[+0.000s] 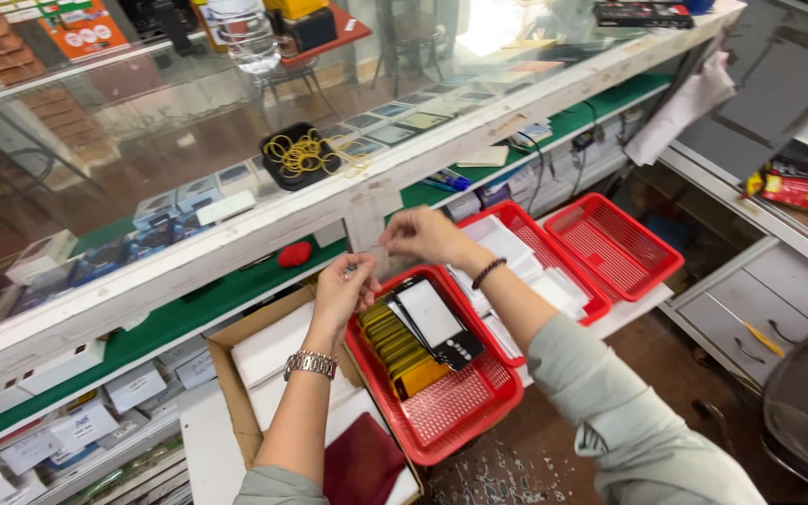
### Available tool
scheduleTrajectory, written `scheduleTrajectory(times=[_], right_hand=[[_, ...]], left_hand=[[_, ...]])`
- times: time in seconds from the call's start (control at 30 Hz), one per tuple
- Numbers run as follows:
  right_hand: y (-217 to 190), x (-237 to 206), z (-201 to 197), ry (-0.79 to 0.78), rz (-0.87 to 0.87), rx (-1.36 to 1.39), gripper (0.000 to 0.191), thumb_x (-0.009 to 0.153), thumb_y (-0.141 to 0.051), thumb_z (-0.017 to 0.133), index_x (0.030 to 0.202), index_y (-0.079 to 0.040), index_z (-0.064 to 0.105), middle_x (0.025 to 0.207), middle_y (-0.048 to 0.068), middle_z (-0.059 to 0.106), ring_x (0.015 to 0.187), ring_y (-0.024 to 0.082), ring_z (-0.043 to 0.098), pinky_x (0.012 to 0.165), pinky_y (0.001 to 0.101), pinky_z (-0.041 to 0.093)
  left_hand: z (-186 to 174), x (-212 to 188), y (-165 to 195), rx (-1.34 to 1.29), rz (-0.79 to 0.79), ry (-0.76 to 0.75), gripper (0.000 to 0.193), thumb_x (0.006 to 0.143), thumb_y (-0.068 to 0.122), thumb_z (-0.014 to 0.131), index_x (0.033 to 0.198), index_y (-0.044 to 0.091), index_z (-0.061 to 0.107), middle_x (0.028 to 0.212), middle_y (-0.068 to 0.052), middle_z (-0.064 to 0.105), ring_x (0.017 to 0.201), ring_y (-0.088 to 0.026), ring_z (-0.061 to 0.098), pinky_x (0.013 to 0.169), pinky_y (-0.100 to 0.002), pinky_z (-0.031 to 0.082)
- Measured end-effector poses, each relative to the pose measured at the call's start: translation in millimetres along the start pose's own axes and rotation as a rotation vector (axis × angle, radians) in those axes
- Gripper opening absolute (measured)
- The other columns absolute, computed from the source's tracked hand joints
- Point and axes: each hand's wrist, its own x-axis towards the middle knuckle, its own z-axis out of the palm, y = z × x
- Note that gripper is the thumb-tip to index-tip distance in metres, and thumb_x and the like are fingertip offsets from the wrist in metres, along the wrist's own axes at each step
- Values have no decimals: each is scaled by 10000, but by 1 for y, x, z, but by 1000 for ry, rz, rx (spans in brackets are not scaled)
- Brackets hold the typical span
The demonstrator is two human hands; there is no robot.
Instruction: The person picks up smartphones from a red basket, holds each one up to a phone running an app, then wraps each phone in a white paper sleeve and stacks the wrapped phones on the counter. They continue handling phones one at a time, placing finished ones on the glass display case.
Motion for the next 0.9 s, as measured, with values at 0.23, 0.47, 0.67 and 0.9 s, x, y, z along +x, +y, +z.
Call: scheduleTrajectory(times=[0.23,0.47,0.67,0.9], right_hand=[[-57,106,-29,430,-170,13,222,886,-127,748,1088,-37,727,987,-7,758,810,81,719,713,220,590],[-8,67,-8,739,-222,-19,212,1039,-221,634,1047,-10,640,801,60,683,690,120,633,610,282,494],[84,-32,46,256,290,-675,486,948,-536,671,973,-51,677,802,160,692,737,310,685,675,441,553],[122,-45,91,-45,427,-964,921,730,-678,781,1311,-18,505,1248,168,583,1173,326,587,942,410,535]], left_hand=[[-23,26,-1,-91,-40,127,233,978,247,639,1082,42,681,730,-76,719,525,-95,609,475,-218,461],[-24,32,-39,-61,-146,132,233,994,238,609,1079,34,685,765,-95,742,573,-113,634,515,-227,472],[-13,18,-89,-29,-140,321,220,992,201,608,1075,14,690,871,-114,760,677,-140,697,599,-253,546],[-47,-2,-129,-241,-165,1116,286,887,125,735,1135,62,607,867,-124,655,657,-192,556,535,-315,464]])
